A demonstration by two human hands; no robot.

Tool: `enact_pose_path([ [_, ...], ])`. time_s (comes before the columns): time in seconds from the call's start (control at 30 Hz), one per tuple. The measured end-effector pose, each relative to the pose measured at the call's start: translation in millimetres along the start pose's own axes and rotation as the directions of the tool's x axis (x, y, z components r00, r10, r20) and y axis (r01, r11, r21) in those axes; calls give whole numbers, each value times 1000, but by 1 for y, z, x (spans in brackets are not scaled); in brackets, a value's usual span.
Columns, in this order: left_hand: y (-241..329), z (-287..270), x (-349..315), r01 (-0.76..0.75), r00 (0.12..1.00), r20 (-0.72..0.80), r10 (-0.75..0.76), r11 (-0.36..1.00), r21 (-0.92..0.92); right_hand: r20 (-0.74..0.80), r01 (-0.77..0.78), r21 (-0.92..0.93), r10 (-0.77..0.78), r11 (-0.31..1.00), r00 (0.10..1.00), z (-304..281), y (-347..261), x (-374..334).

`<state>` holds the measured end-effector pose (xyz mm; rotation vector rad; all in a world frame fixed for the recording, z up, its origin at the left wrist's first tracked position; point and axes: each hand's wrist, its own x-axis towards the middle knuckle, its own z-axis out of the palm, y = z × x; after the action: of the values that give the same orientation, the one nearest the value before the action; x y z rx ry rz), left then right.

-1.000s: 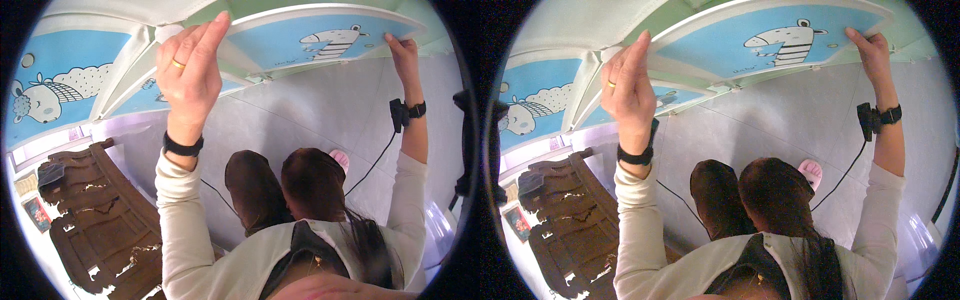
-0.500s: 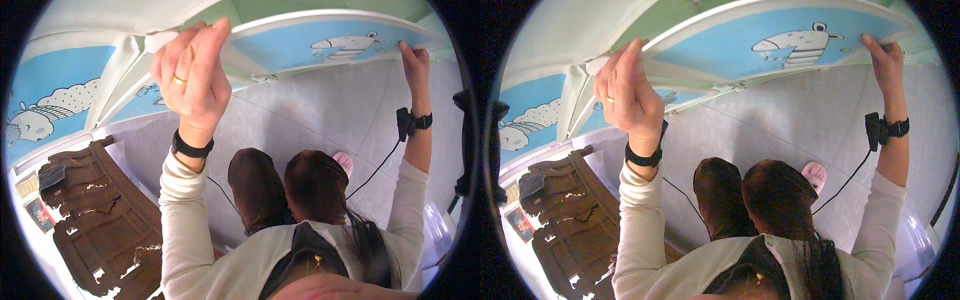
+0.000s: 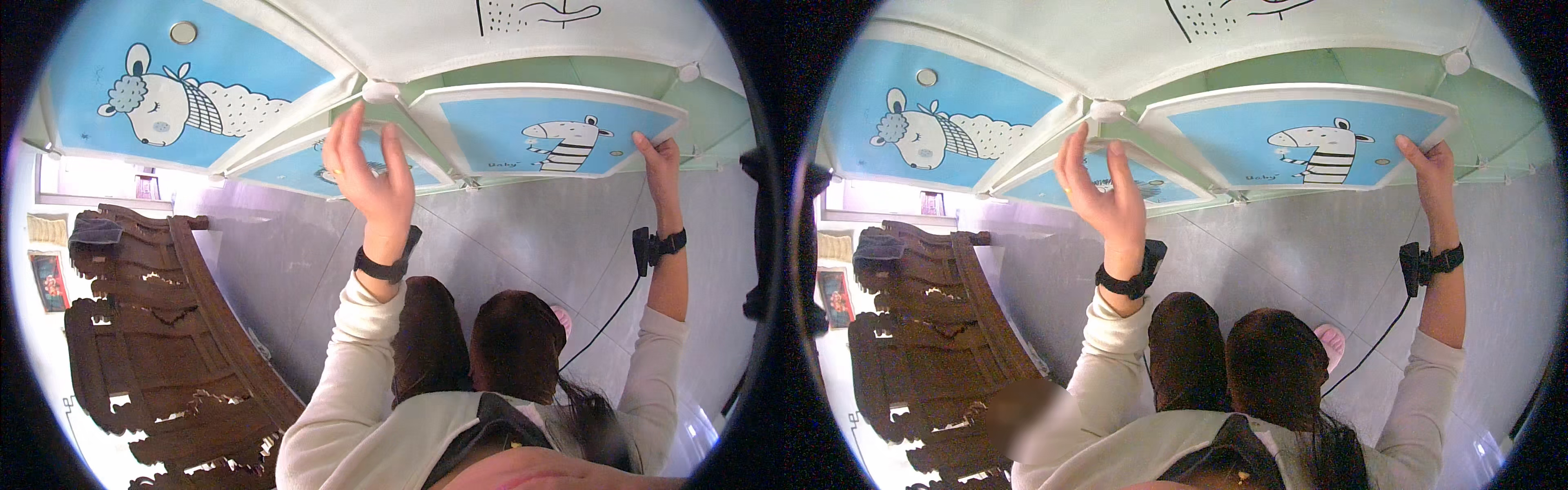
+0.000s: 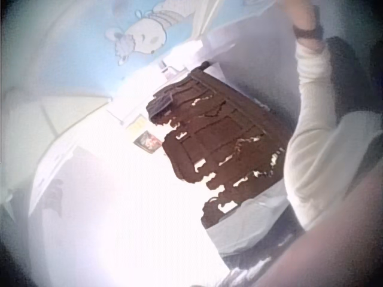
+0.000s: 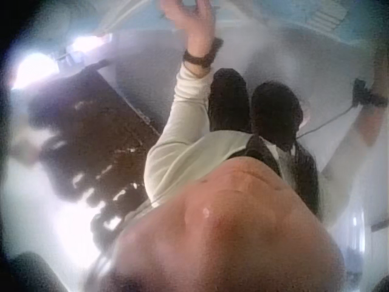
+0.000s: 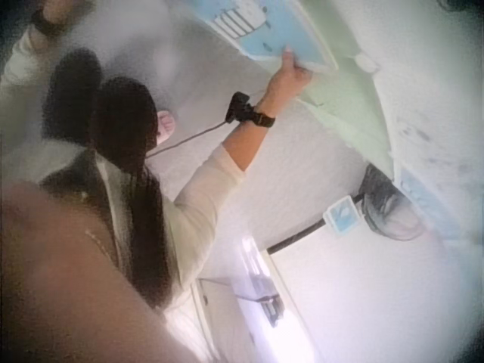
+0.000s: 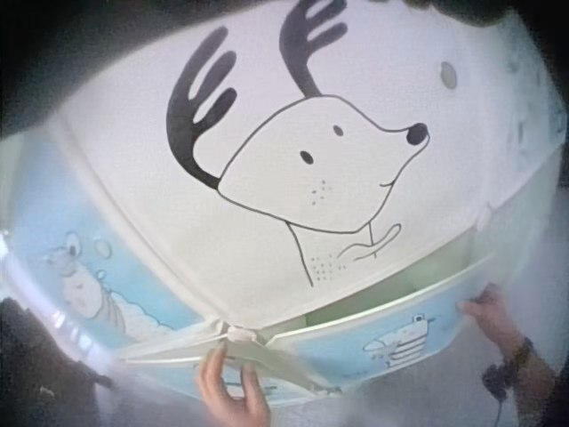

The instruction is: The person assembles a modular storage unit by connecting square panels with cartoon animal prints using white plastic connectors. They pick up panels from the floor, align them, and snap them together to form a cube structure.

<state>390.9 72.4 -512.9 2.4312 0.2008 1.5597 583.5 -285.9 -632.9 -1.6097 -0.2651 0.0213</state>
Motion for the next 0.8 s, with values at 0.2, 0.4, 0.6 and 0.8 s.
enact_pose_path([
  [0.2, -18, -5, 14, -74, 995, 77, 63, 986, 150, -31, -26, -39, 25, 999, 999, -2, 1, 1],
  [0.4, -17, -2, 19, -79, 993, 98, 71, 994, 78, -40, -16, -15, 16, 1000, 999, 0, 0, 1],
  [0.6, -15, 7, 12, -98, 994, 57, 91, 987, 129, -24, -18, -17, 18, 1000, 1000, -2, 5, 3],
  [0.8, -8, 12, 18, -41, 998, 55, 30, 974, 222, -5, -34, -46, 33, 998, 999, -2, 2, 5],
])
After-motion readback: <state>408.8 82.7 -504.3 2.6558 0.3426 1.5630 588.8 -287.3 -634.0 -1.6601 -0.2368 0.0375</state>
